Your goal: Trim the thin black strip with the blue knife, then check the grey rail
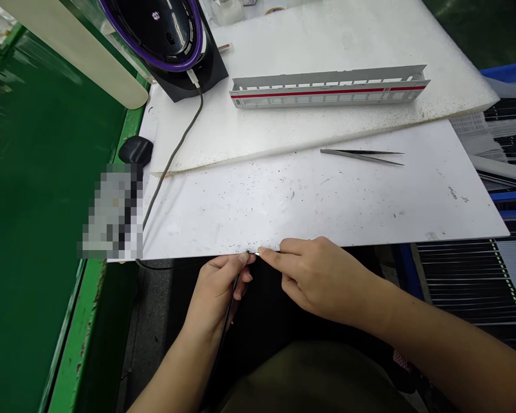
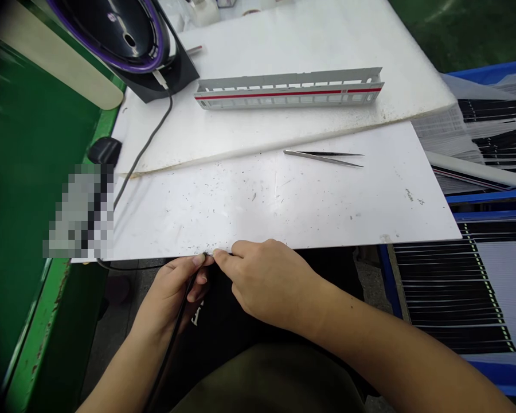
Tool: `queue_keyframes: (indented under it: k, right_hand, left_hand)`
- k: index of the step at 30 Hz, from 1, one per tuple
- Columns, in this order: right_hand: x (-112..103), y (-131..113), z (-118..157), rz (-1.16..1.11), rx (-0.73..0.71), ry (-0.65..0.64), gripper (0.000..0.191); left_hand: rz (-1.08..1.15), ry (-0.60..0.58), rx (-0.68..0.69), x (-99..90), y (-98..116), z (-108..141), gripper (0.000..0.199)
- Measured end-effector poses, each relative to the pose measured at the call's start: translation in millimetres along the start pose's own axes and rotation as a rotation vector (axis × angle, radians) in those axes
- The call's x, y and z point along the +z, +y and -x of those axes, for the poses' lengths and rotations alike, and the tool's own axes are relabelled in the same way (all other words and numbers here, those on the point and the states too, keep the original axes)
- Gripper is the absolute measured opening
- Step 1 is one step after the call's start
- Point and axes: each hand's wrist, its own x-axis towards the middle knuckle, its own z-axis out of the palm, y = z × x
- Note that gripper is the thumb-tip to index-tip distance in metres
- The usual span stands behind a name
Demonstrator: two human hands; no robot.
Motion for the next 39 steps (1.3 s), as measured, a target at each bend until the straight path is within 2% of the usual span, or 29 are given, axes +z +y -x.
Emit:
queue_keyframes:
  k: [16,23,29,39]
  right_hand:
    - [-3.7,0.0,-0.9,-0.047,0.014,-0.022,0.045]
    - [-1.9,-2.1,-0.7,0.014,0.012,-0.025,0.045]
    - [-2.2,0.7,-1.6,-0.066,0.000,0.021,0.046]
    - [-4.5,-0.8,-1.3,-0.079,0.000,0.009,0.046]
  left_hand:
    - [-0.034,0.014,0.008,0.3,0.5,-0.5,0.021]
    - [-0.004,0.006,0.031,-0.9,-2.9,-1.9,0.019]
    - [-0.008,0.000,0.019,-0.4,-1.4,0.4,0.019]
    - [-0.027,-0.004,-0.002,-3.4,-1.7,-0.9,0.020]
